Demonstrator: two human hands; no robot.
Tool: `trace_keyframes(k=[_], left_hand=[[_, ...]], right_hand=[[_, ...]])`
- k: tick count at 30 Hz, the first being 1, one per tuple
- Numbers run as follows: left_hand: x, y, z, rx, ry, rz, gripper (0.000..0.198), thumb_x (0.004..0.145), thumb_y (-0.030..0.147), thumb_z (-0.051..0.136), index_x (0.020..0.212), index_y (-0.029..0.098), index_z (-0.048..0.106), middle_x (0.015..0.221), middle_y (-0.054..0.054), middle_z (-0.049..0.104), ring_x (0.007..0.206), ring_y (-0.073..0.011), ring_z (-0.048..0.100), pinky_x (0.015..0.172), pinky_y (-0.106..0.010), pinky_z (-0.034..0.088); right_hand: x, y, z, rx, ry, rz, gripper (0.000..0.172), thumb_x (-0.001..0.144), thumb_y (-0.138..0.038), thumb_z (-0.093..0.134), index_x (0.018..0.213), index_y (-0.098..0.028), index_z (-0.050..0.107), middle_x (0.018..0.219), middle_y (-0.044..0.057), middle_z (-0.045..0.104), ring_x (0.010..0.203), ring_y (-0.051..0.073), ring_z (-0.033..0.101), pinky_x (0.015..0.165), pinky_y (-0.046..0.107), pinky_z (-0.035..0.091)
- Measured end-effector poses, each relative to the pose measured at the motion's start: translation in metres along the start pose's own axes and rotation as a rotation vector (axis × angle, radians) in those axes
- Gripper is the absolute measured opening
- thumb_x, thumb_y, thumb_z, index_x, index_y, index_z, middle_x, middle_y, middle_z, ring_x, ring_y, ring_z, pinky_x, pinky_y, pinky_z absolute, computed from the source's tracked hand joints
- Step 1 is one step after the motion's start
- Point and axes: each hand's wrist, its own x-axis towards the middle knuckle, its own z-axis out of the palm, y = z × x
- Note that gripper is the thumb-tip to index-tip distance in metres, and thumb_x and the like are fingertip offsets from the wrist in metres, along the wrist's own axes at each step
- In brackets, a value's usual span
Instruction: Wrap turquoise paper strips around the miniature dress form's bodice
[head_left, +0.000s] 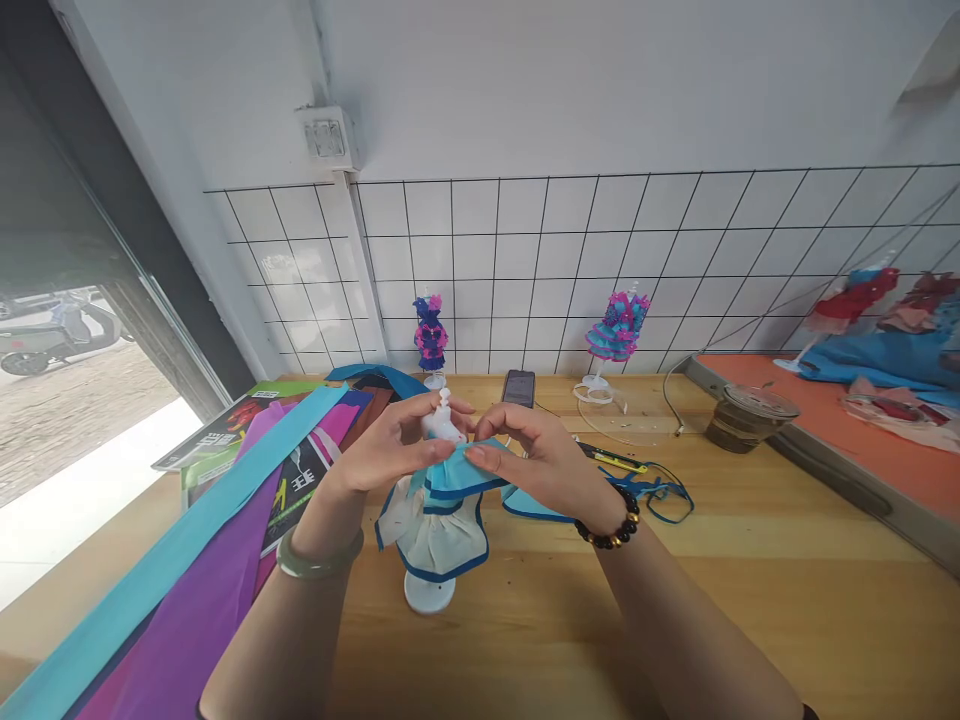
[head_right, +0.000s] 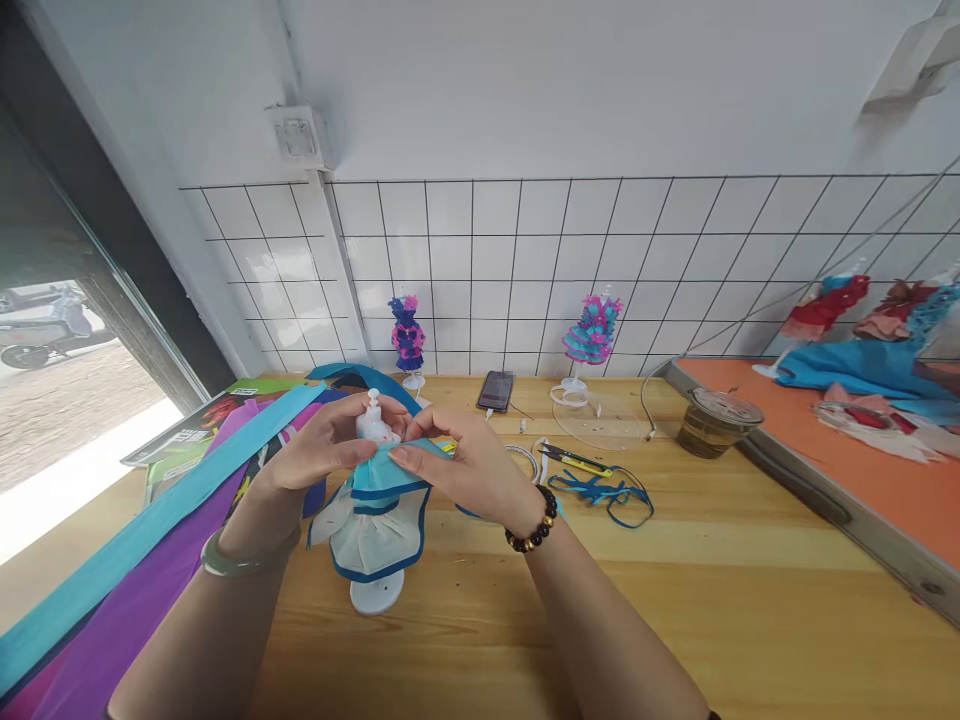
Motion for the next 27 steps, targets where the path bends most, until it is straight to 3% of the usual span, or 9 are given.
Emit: trace_keyframes(k=[16, 27], left_hand=[[-0.0017, -0.0015, -0.0029, -0.056, -0.086, -0.029, 0.045, 0.071, 0.041, 0.069, 0.112, 0.02, 0.065, 0.094, -0.008, 0.067, 0.088, -0.0233, 0.062, 0.077, -0.034, 0.049], [-0.0014, 0.0004, -0.0026, -0.043, -0.148, -0.04, 0.054, 0.069, 0.047, 0.069, 0.117, 0.021, 0.065, 0.094, -0.01, 0.068, 0.09, -0.0265, 0.062, 0.076, -0.036, 0.05]], right_hand=[[-0.0014, -0.0063, 0.0013, -0.048, 0.0, 0.017, 0.012, 0.08, -0.03, 0.067, 0.078, -0.019, 0.065, 0.079, 0.0, 0.069, 0.073, 0.013, 0.063, 0.067, 0.025, 0.051], [-0.0024, -0.0055, 0.0011, -0.021, -0.043, -0.029, 0.009, 0.082, -0.03, 0.066, 0.082, -0.021, 0.065, 0.091, 0.003, 0.072, 0.089, 0.018, 0.068, 0.077, 0.032, 0.054]])
